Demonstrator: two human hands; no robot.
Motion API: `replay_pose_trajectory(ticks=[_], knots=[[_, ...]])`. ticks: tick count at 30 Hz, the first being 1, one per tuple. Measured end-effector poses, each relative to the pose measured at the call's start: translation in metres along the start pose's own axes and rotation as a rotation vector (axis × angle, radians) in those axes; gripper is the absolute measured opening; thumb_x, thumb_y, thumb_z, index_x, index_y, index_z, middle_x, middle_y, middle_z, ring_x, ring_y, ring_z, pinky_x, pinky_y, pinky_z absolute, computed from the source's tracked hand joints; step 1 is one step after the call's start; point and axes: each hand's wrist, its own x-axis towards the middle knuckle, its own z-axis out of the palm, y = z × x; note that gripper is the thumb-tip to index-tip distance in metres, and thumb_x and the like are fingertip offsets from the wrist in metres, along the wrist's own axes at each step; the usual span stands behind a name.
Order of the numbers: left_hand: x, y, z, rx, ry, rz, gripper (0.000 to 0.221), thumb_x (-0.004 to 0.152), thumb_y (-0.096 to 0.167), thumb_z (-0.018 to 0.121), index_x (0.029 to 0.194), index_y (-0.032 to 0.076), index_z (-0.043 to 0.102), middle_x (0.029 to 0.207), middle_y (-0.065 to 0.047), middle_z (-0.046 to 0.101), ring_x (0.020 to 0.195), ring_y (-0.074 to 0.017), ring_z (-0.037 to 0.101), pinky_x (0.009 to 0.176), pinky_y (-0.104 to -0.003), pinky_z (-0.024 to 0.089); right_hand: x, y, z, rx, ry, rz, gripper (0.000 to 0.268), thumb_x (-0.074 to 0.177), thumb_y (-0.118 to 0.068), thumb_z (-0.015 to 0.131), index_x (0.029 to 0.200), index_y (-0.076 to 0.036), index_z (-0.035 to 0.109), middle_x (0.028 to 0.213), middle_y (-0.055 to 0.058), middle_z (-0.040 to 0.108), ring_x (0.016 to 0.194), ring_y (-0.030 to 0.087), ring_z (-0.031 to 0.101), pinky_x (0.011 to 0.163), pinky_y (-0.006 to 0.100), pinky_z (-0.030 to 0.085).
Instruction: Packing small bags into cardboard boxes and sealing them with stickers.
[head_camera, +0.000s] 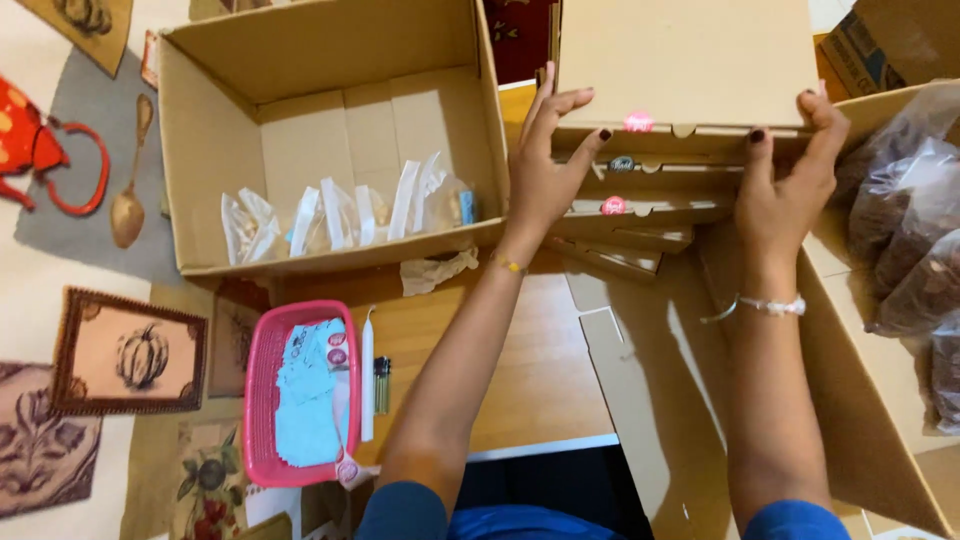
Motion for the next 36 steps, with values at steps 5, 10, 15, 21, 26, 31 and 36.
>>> replay_pose_trajectory(ticks=[5,10,15,21,26,31,36], knots=[[-0.006,-0.013,0.010,-0.064,0.092,0.131,0.039,0.105,0.036,0.060,0.140,0.019,0.053,0.149,-0.006,0.056,0.158,-0.0282,0.036,0.131,-0.048,0.040,0.001,-0.009,-0.001,0.009,-0.083,0.042,0.065,0.094,0.010,0.076,0.145,0.001,0.036,0.142,0.024,0.044,0.135,0.041,0.045,0.121,0.049,0.035],[-0.019,-0.012,0.007,-0.038,0.061,0.094,0.077,0.081,0.031,0.083,0.143,0.019,0.040,0.165,-0.018,0.029,0.150,-0.0279,0.040,0.127,-0.045,0.040,0.000,-0.018,-0.003,0.032,-0.146,0.079,0.072,0.091,0.009,0.079,0.147,0.002,0.034,0.147,0.024,0.043,0.145,0.041,0.040,0.124,0.047,0.033],[-0.020,-0.009,0.012,0.000,0.089,0.180,0.101,0.083,0.021,0.090,0.156,0.011,0.021,0.171,-0.016,0.020,0.163,-0.0322,0.027,0.140,-0.043,0.028,-0.006,-0.014,0.005,0.014,-0.082,0.071,0.066,0.092,0.014,0.077,0.145,0.004,0.038,0.143,0.025,0.047,0.135,0.041,0.049,0.120,0.047,0.037],[-0.020,0.003,0.016,0.100,0.193,-0.053,0.106,0.075,0.032,0.085,0.155,0.005,0.020,0.159,-0.016,0.037,0.150,-0.0336,0.042,0.128,-0.044,0.038,-0.008,-0.008,0.014,0.003,0.058,0.054,0.052,0.092,0.013,0.077,0.134,0.008,0.048,0.131,0.025,0.052,0.125,0.041,0.054,0.112,0.047,0.043],[-0.026,-0.009,0.023,-0.021,0.256,-0.016,0.083,0.085,0.027,0.069,0.154,0.006,0.027,0.156,-0.018,0.040,0.148,-0.0356,0.043,0.128,-0.047,0.037,-0.010,-0.004,0.006,0.095,0.007,0.111,0.045,0.097,0.021,0.066,0.135,0.007,0.046,0.133,0.024,0.051,0.130,0.037,0.052,0.113,0.042,0.042],[-0.043,-0.014,0.031,0.009,0.166,0.138,0.058,0.086,0.025,0.072,0.136,0.015,0.044,0.153,-0.016,0.033,0.154,-0.0367,0.031,0.134,-0.050,0.033,-0.009,0.001,-0.001,0.104,-0.027,0.129,0.042,0.099,0.020,0.063,0.135,0.004,0.049,0.133,0.021,0.053,0.135,0.036,0.052,0.111,0.040,0.042],[-0.043,-0.005,0.030,0.166,0.113,0.123,0.051,0.087,0.029,0.079,0.134,0.031,0.059,0.168,-0.017,0.017,0.165,-0.0381,0.020,0.140,-0.053,0.026,-0.012,0.005,0.000,0.137,-0.011,0.157,0.044,0.097,0.019,0.062,0.136,0.002,0.049,0.134,0.020,0.054,0.130,0.033,0.053,0.104,0.036,0.044]])
